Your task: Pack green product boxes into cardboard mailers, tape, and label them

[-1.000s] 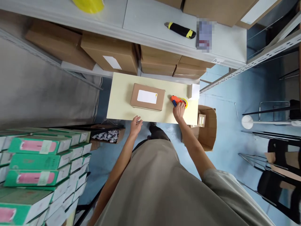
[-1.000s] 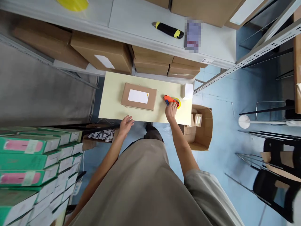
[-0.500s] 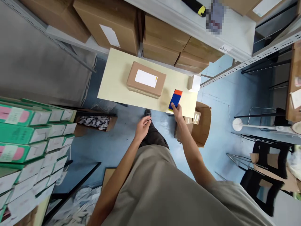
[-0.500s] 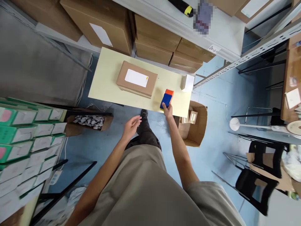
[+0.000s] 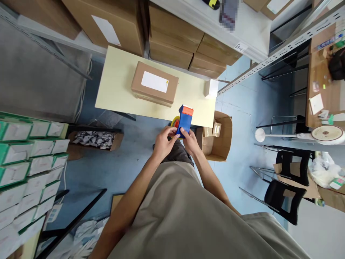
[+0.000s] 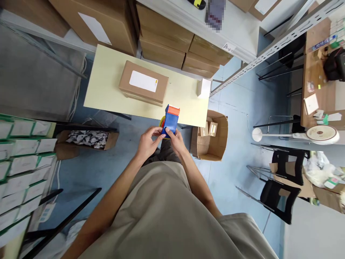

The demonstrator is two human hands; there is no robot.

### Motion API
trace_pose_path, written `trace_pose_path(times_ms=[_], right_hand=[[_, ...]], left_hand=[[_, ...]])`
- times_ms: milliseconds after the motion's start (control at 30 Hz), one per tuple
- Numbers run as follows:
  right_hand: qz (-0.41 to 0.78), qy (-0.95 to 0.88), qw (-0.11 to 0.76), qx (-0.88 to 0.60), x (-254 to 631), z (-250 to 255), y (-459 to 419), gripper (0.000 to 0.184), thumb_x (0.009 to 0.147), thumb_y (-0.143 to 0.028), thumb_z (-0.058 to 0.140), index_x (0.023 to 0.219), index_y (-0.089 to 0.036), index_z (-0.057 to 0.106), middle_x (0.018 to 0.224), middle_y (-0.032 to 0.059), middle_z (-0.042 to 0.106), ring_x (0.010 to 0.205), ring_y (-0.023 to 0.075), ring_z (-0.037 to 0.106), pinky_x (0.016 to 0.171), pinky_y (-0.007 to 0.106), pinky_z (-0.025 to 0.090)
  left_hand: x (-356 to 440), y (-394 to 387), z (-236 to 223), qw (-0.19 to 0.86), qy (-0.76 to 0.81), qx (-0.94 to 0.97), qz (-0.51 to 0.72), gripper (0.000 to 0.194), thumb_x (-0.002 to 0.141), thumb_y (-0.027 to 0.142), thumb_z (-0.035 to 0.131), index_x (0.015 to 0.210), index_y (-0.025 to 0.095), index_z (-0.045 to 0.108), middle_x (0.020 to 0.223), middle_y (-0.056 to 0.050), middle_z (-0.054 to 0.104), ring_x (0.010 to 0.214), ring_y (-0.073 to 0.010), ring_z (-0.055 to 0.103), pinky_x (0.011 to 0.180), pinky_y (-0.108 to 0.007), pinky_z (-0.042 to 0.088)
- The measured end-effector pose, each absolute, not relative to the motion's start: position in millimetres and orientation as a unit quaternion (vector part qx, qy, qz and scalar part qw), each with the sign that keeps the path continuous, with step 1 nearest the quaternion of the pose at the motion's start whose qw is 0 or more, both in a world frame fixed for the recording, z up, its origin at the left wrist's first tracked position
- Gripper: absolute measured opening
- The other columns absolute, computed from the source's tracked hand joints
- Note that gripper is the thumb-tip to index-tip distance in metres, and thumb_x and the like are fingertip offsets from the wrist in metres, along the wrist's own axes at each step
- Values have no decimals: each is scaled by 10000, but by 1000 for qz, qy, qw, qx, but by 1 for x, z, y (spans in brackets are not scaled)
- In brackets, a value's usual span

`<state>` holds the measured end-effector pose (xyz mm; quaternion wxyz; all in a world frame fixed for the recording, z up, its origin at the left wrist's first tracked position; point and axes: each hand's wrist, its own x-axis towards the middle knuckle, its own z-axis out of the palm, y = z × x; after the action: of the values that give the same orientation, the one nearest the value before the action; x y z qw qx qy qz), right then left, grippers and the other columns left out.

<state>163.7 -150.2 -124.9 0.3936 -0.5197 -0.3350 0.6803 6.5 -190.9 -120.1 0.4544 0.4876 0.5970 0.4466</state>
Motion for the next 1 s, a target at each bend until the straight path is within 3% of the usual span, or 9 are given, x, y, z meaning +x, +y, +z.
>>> trace_pose_path(times_ms=[233, 400, 533, 633, 800, 1000], right_hand=[[760, -274, 301, -507, 178, -139, -136, 631, 712, -779, 1005, 932, -231, 782, 872, 28, 814, 940, 246, 778, 912, 383, 656], [717, -390, 269, -512, 195, -137, -116, 582, 756, -729, 1010, 1034, -239, 862, 1004, 28, 850, 933, 232, 757, 937, 379, 621], [655, -512, 223, -509, 215, -129, -81, 543, 845, -714, 956, 1085, -235, 868, 1006, 33, 841, 921, 255, 742, 905, 390, 619], [597, -615, 195, -478, 229, -125, -48, 520, 921, -699, 903, 1125, -223, 852, 1074, 70, 848, 1002, 287, 763, 983, 433, 630], [512, -744, 169, -394, 251, -125, 5, 324, 1065, -546, 782, 1070, -225, 828, 1153, 135, 852, 1166, 337, 783, 1201, 544, 565], [433, -828, 126, -333, 270, -120, 45, 61, 1006, -286, 776, 987, -229, 767, 1006, 113, 815, 1014, 321, 751, 1046, 530, 616]], left_hand=[[-3, -180, -115, 486, 612, 508, 362, 172, 962, 395, 806, 1068, 259, 819, 1084, -89, 816, 1027, -293, 766, 1035, -437, 648], [-27, -137, -115, 501, 625, 444, 403, 546, 1005, 526, 784, 1467, 241, 729, 1397, -127, 779, 1183, -289, 782, 1078, -443, 656], [-44, -87, -93, 531, 589, 473, 383, 633, 1005, 647, 766, 1484, 235, 729, 1510, -150, 727, 1340, -318, 741, 1141, -471, 641], [-48, -52, -67, 550, 564, 510, 345, 587, 1006, 653, 787, 1417, 234, 776, 1480, -142, 750, 1283, -300, 755, 1145, -467, 639], [-41, -11, -37, 553, 542, 547, 317, 400, 1045, 567, 782, 1260, 235, 840, 1286, -107, 824, 1131, -255, 791, 1053, -401, 660], [-27, 7, -15, 472, 560, 588, 343, 227, 1092, 417, 751, 1209, 250, 850, 1224, -93, 832, 1169, -249, 801, 1059, -385, 654]])
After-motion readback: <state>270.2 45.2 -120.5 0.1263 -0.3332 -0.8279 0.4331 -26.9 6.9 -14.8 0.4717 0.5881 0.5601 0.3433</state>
